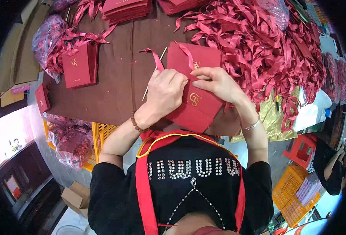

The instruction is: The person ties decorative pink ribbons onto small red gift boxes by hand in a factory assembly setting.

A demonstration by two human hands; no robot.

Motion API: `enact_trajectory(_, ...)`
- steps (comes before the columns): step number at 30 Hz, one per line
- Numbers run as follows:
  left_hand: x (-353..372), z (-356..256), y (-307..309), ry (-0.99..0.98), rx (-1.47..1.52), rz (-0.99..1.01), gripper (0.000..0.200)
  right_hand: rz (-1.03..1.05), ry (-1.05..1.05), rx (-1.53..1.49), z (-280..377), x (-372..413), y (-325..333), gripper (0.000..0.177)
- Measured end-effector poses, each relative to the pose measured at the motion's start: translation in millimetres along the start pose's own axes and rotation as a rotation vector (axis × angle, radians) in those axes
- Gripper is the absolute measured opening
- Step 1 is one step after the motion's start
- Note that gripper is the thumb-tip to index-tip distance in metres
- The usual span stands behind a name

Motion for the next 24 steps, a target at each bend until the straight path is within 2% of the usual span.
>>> enact_trajectory(7, 5, -14, 6, -0.091, -0.096, -0.013, 0.010, -0.023, 0.050, 0.112, 6, 7, -3, 0.033)
enact_trajectory(13, 11, -15, 5, -0.110, -0.064, -0.016, 0.011, 0.007, -0.009, -0.014, -5, 10, -6, 0.033)
enact_trajectory(18, 12, -16, 4, -0.113, -0.048, -0.014, 0.010, 0.013, -0.052, -0.105, -13, 11, -8, 0.026)
enact_trajectory(24, 13, -20, 1, -0.107, -0.061, 0.005, 0.010, 0.054, -0.081, -0.096, -9, 16, -14, 0.027)
Point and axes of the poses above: each hand's wrist, its own x-axis away from the middle knuckle, its own y-axis out of the back of the hand, z = x × y, the point moved 9 cm from there along -x, towards the middle knuckle, and after that the axes turned 11 degrees about -x, right-handed, at the moved point
